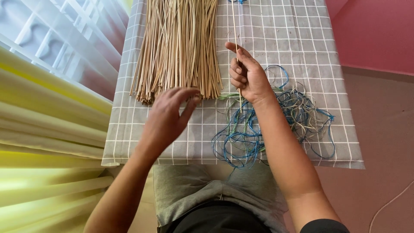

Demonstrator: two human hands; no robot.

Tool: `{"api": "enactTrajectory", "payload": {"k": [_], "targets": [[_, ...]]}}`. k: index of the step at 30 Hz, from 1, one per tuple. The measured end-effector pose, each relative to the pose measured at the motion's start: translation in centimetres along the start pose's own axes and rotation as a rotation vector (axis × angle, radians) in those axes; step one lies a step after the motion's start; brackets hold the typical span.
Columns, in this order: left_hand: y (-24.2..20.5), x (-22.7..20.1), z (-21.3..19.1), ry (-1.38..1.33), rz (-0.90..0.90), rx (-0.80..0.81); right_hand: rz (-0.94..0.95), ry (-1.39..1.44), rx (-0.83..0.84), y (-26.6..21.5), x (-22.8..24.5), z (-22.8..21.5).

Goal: The person is gathering palm leaf ribs from a pile and organizing them into neat bundles on a table.

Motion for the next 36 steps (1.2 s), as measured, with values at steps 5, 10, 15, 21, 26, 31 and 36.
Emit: {"api": "enactTrajectory", "payload": {"k": [5, 10, 15, 21, 26, 31, 36], "targets": [[5.5, 1.6, -1.9, 0.077, 0.000, -0.151, 0.016, 0.026, 0.036, 0.3, -0.4, -0.7], [8.5, 2.2, -3.3, 0.137, 0.002, -0.232, 0.066, 0.047, -0.014, -1.1, 0.6, 0.9], [9.6, 4.2, -2.4, 0.146, -0.086, -0.139, 0.073, 0.037, -0.016, -1.3, 0.4, 0.7], [9.0, 4.3, -3.0, 0.149, -0.056, -0.174, 0.087, 0.018, -0.011, -1.1, 0.1, 0.5], [8.5, 4.0, -3.2, 0.142, -0.076, -0.158, 0.097, 0.023, -0.033, -1.2, 0.1, 0.5], [8.0, 3.7, -3.4, 0.140, -0.067, -0.172, 0.095, 0.033, -0.019, -1.3, 0.0, 0.6], [8.2, 4.3, -3.4, 0.198, -0.039, -0.207, 0.095, 0.042, -0.019, -1.2, 0.1, 0.7]]}}
Point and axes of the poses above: each hand's wrist, its own y-axis towards the middle knuckle, its own z-axis out of the palm, x = y × z, the point moved 5 cm from there along y, towards the middle knuckle, and after that the axes turned 2 degrees about -x, right-handed, at the moved point
